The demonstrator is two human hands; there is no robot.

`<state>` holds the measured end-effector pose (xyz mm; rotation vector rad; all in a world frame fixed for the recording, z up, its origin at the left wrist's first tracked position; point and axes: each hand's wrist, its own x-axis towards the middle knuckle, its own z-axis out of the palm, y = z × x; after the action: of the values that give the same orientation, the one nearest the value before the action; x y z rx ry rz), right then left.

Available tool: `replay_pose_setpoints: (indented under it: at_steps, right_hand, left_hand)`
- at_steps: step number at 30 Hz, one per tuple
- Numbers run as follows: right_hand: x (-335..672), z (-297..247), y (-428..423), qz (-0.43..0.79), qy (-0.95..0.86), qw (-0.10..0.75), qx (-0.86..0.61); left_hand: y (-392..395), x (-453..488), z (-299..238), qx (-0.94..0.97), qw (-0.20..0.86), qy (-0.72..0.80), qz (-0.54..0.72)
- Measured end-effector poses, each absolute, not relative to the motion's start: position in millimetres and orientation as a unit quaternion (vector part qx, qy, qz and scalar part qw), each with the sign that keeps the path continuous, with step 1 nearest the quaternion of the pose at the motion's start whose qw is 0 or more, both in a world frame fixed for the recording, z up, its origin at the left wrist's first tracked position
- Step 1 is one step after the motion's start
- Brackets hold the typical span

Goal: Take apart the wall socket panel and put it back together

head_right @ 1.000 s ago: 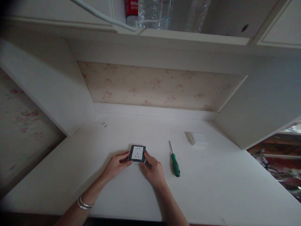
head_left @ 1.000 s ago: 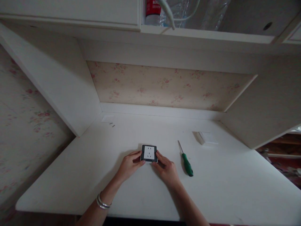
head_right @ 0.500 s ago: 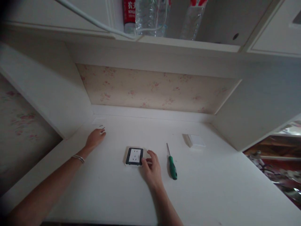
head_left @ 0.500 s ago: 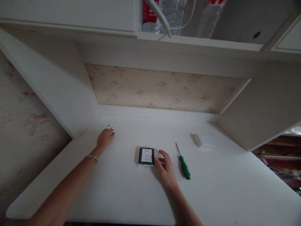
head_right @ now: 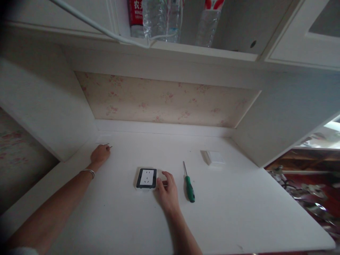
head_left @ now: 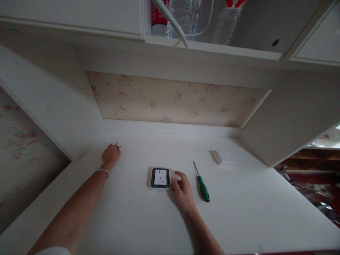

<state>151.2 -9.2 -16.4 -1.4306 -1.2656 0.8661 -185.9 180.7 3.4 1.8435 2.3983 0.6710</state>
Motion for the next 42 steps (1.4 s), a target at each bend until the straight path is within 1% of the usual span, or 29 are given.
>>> replay_pose_setpoints:
  at_steps: [4,8,9,11,15,21,38,42]
  right_hand:
    - [152.3,-17.4,-8.3,0.367,-0.518,0.495,-0.593]
    - [151.5,-20.6,-8.1,0.368,-0.506,0.510,-0.590]
    - [151.3,-21.4,-8.0,0.368,-0.504,0.514,-0.588]
    - [150.9,-22.5,-8.1,0.371,-0.502,0.517,-0.586]
    - [150.9,-23.3,-8.4,0.374,-0.503,0.511,-0.588]
    - [151.4,-24.8,-8.2,0.381,-0.497,0.510,-0.590]
    - [150.8,-24.5,-7.7,0.371,-0.500,0.508,-0.595]
    - [151.0,-25.2,-7.6,0.370,-0.502,0.511,-0.592]
  left_hand:
    - [164.3,-162.2,4.6,0.627,0.052,0.730,0.269]
    - [125.6,-122.3,-0.8,0.666,0.119,0.667,0.311]
    - [113.1,-111.7,-2.0,0.675,0.139,0.647,0.326]
    - [88.2,-92.7,-3.2,0.669,0.214,0.585,0.405]
    - [51.7,-70.4,-2.7,0.655,0.290,0.536,0.446]
    - [40.6,-66.0,-2.8,0.692,0.290,0.506,0.425]
    - [41.5,-58.9,-10.1,0.699,0.339,0.487,0.401]
    - [41.9,-60.3,-13.1,0.712,0.326,0.484,0.391]
